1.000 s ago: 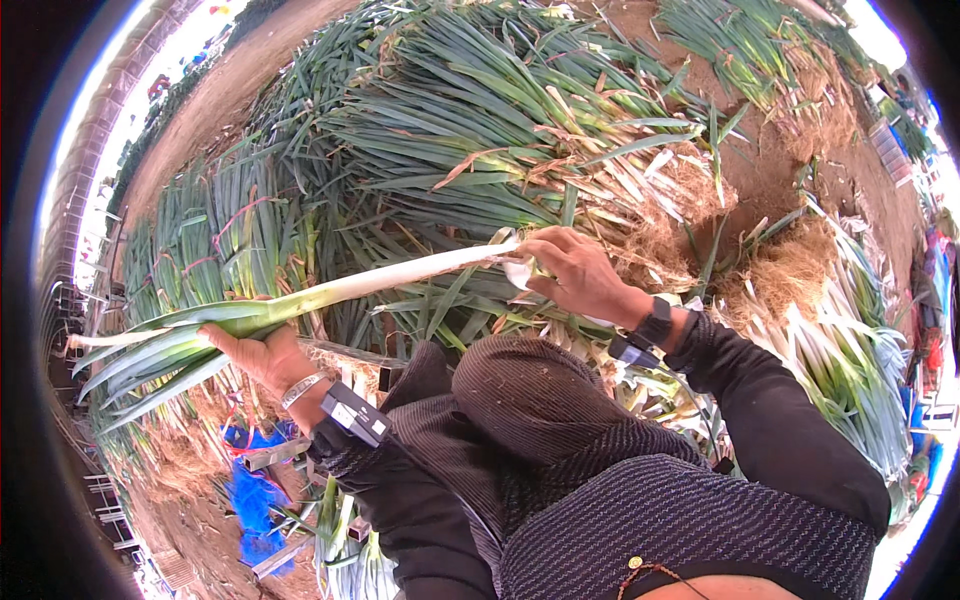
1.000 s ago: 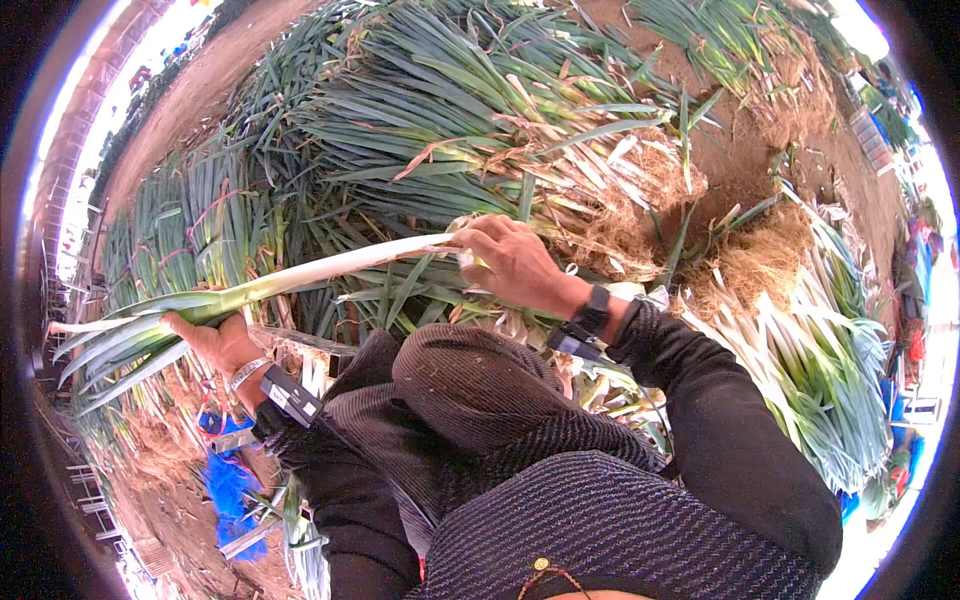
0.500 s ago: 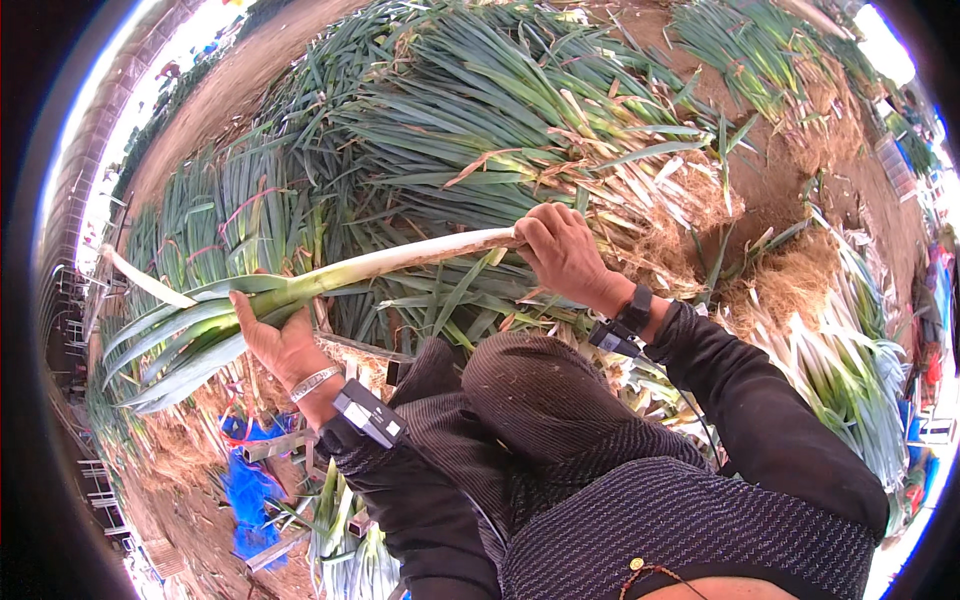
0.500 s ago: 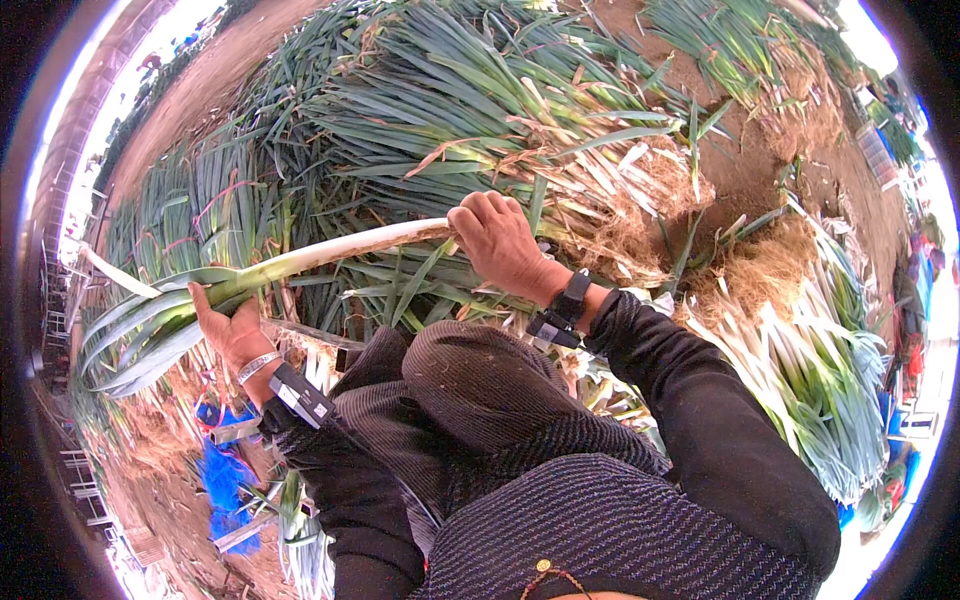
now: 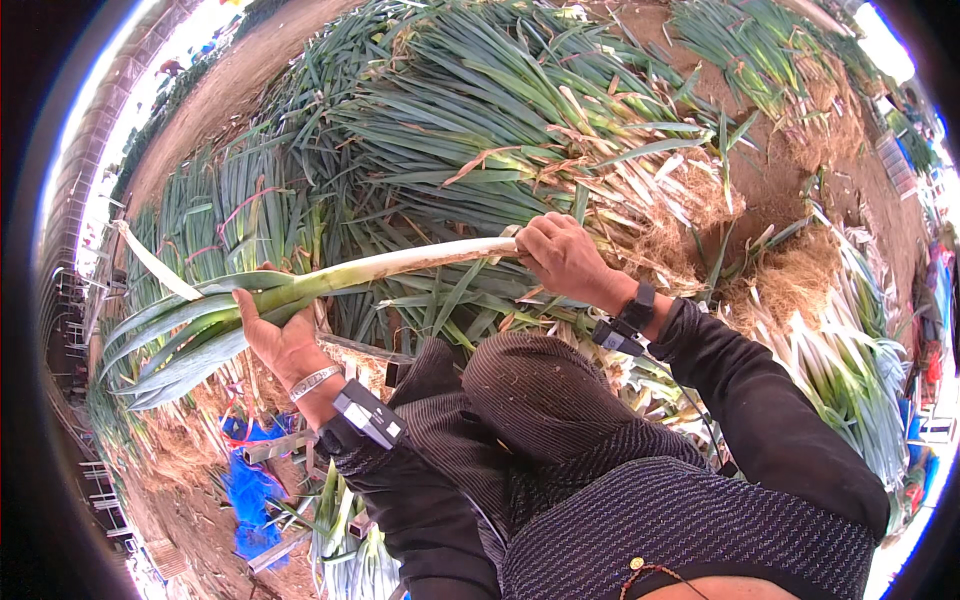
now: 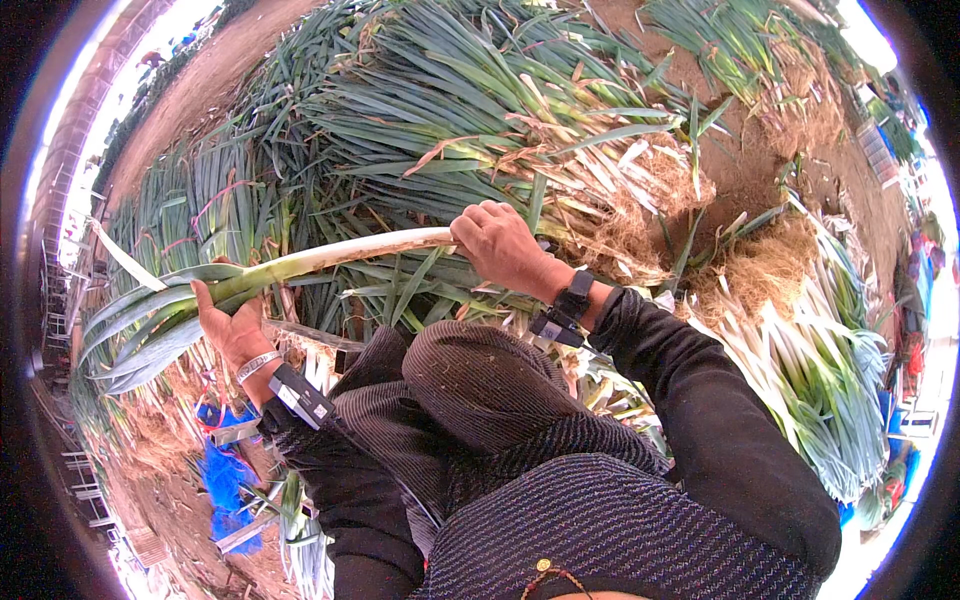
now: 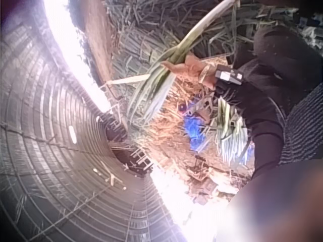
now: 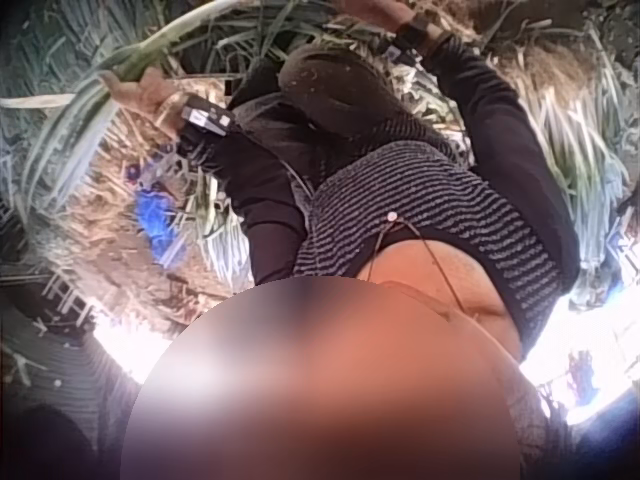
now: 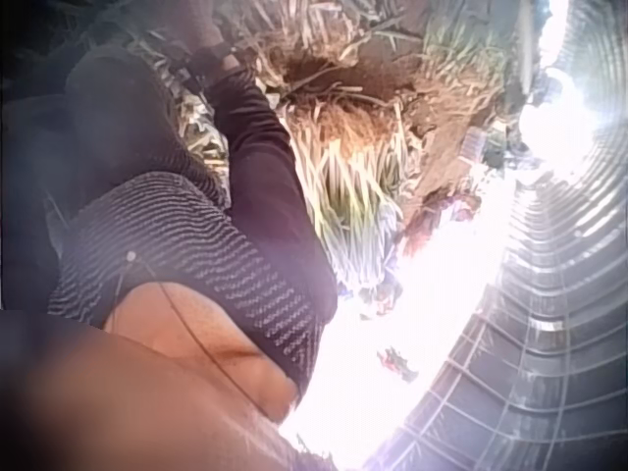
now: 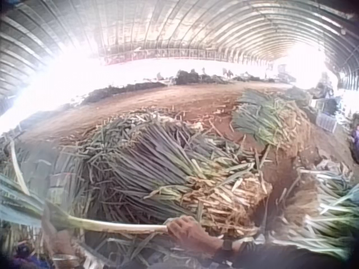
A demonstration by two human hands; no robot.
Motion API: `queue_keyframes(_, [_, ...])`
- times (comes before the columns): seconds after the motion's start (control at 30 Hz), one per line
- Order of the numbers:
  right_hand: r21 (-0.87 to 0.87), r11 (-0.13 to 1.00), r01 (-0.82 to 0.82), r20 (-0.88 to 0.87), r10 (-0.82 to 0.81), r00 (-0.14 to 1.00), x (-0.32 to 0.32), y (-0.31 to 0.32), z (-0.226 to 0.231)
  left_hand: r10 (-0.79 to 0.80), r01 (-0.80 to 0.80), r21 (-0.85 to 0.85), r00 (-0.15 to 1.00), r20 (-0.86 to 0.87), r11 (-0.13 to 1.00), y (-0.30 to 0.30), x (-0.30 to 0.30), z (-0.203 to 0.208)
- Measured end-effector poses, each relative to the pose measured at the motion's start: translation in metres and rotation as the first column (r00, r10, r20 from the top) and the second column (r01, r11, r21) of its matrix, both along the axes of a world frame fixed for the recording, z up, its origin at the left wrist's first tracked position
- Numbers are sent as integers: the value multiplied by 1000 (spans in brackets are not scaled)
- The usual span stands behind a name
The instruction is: Peeling the outer layers of harvested leeks by hand.
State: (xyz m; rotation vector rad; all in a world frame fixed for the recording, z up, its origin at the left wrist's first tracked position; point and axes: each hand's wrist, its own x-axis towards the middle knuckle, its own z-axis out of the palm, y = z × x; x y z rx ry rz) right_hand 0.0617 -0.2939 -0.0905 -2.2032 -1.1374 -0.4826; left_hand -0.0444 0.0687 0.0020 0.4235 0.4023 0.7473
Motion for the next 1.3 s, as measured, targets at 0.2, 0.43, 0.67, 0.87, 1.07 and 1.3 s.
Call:
queue_keyframes(0.2, [-32,997,-65,121,69,990,-3,-6,5,152,-165,-57,971,-183,985,-12,8,5])
queue_keyframes(0.43, [-84,977,-194,161,205,965,-4,-22,22,118,-168,-120,932,-343,979,-3,3,-1])
queue_keyframes(0.67, [417,897,-148,-329,301,895,-11,-35,39,118,-145,-51,927,-355,988,-10,6,5])
queue_keyframes(0.87, [844,498,198,-521,675,522,-16,-33,63,138,-168,-67,936,-324,983,7,10,-16])
queue_keyframes(1.07, [853,202,481,-424,806,413,-1,-47,70,193,18,472,898,-395,881,21,-16,-45])
queue_keyframes(1.3, [710,453,539,-651,713,259,46,-151,-41,503,165,806,706,-499,569,6,-41,-18])
